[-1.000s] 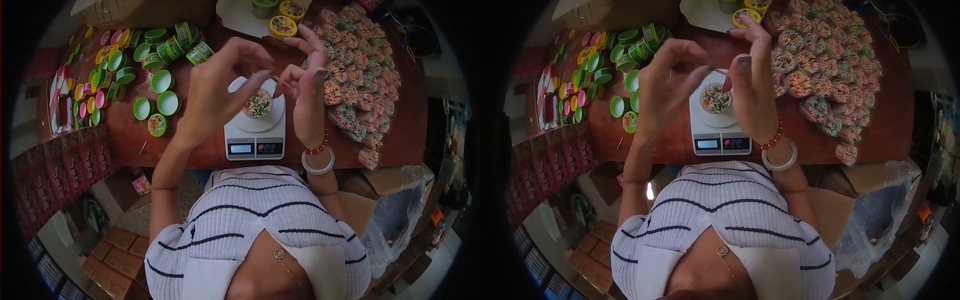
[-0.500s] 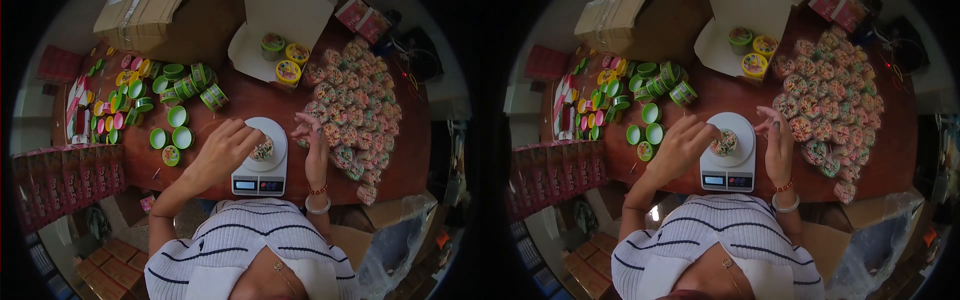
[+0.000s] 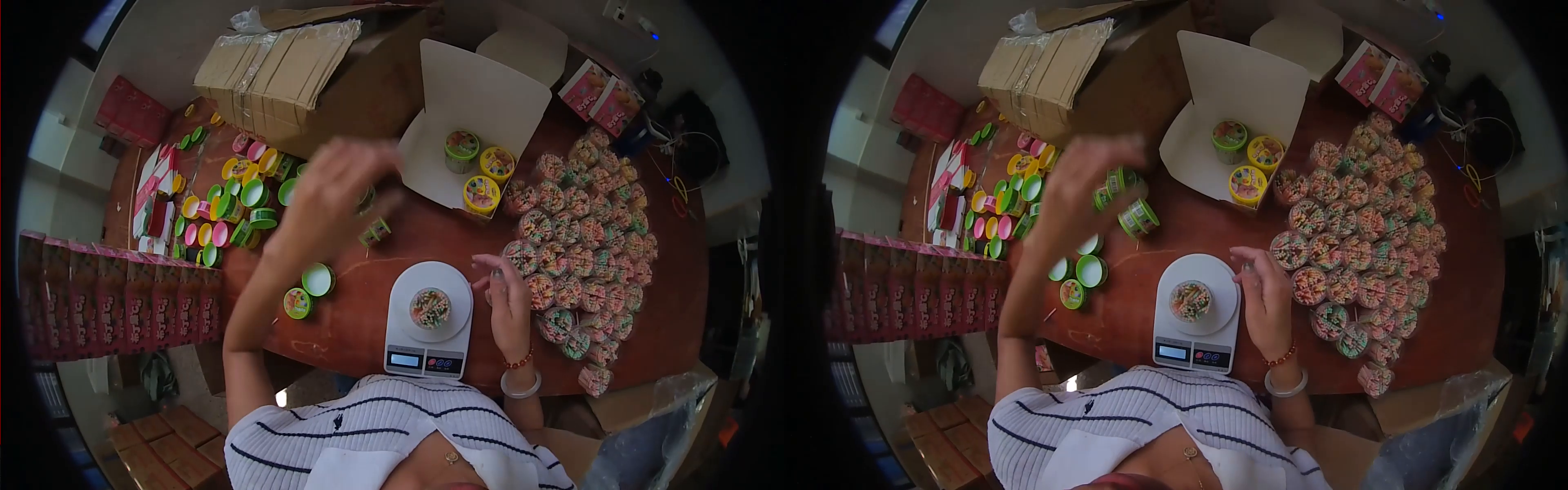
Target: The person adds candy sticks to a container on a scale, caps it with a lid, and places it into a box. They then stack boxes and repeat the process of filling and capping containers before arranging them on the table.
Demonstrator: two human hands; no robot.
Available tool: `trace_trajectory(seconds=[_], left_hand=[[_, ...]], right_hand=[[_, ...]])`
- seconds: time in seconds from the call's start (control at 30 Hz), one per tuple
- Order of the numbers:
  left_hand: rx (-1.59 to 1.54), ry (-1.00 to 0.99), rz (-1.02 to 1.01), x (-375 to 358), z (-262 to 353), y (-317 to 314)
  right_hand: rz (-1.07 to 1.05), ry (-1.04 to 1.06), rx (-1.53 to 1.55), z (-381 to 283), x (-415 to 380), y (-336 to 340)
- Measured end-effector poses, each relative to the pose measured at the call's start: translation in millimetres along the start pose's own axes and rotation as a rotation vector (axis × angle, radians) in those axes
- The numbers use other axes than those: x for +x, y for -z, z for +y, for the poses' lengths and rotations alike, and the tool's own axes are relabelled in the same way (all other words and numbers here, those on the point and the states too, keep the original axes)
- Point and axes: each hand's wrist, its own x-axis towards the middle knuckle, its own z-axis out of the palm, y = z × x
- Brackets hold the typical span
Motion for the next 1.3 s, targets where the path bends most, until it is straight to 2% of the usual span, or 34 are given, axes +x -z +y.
trace_trajectory(seconds=[0.07, 0.1, 0.13, 0.2, 0.23, 0.3, 0.33, 0.37, 0.43, 0.53, 0.67, 0.73, 0.83, 0.93, 1.3], left_hand=[[0.184, 0.084, 0.229, 51.3, -68.2, -7.6], [0.308, 0.103, 0.34, 71.8, -98.9, -15.6], [0.32, 0.097, 0.357, 81.1, -125.2, -20.7], [0.191, 0.434, 0.214, 91.5, -163.2, -22.7], [0.2, 0.429, 0.24, 90.5, -157.8, -7.4], [0.249, 0.327, 0.454, 61.4, -131.8, 18.4], [0.27, 0.276, 0.554, 46.2, -121.0, 27.6], [0.273, 0.274, 0.563, 34.3, -116.1, 31.6], [0.264, 0.334, 0.738, 13.3, -107.7, 35.1], [0.262, 0.398, 0.796, -17.2, -95.8, 35.2], [0.335, 0.437, 0.773, -49.3, -82.0, 29.3], [0.294, 0.467, 0.774, -56.2, -78.7, 27.4], [0.253, 0.499, 0.79, -64.6, -79.5, 24.6], [0.203, 0.425, 0.837, -62.5, -91.6, 21.6], [0.151, 0.429, 0.915, -54.3, -103.3, 15.6]], right_hand=[[-0.018, -0.064, 0.024, -34.5, 23.5, -5.5], [-0.032, 0.071, 0.052, -48.8, 39.3, -13.7], [-0.046, 0.211, 0.08, -62.3, 55.5, -21.1], [-0.109, 0.387, -0.02, -86.6, 87.2, -30.3], [-0.089, 0.428, 0.045, -100.4, 101.2, -38.1], [-0.148, 0.423, 0.019, -121.7, 133.5, -40.3], [-0.093, 0.485, -0.028, -131.1, 153.6, -49.8], [-0.074, 0.547, -0.077, -136.6, 178.7, -62.7], [-0.072, 0.689, -0.154, -141.3, 242.4, -98.8], [-0.175, 0.86, -0.162, -149.8, 344.5, -168.2], [-0.33, 0.767, -0.612, -156.4, 459.5, -248.6], [-0.405, 0.697, -1.023, -143.7, 509.7, -289.5], [-0.636, 0.768, -1.461, -111.4, 527.2, -343.8], [-0.863, 0.752, -1.3, -73.7, 547.1, -355.9], [-0.881, 0.688, -1.303, -65.3, 553.8, -352.0]])
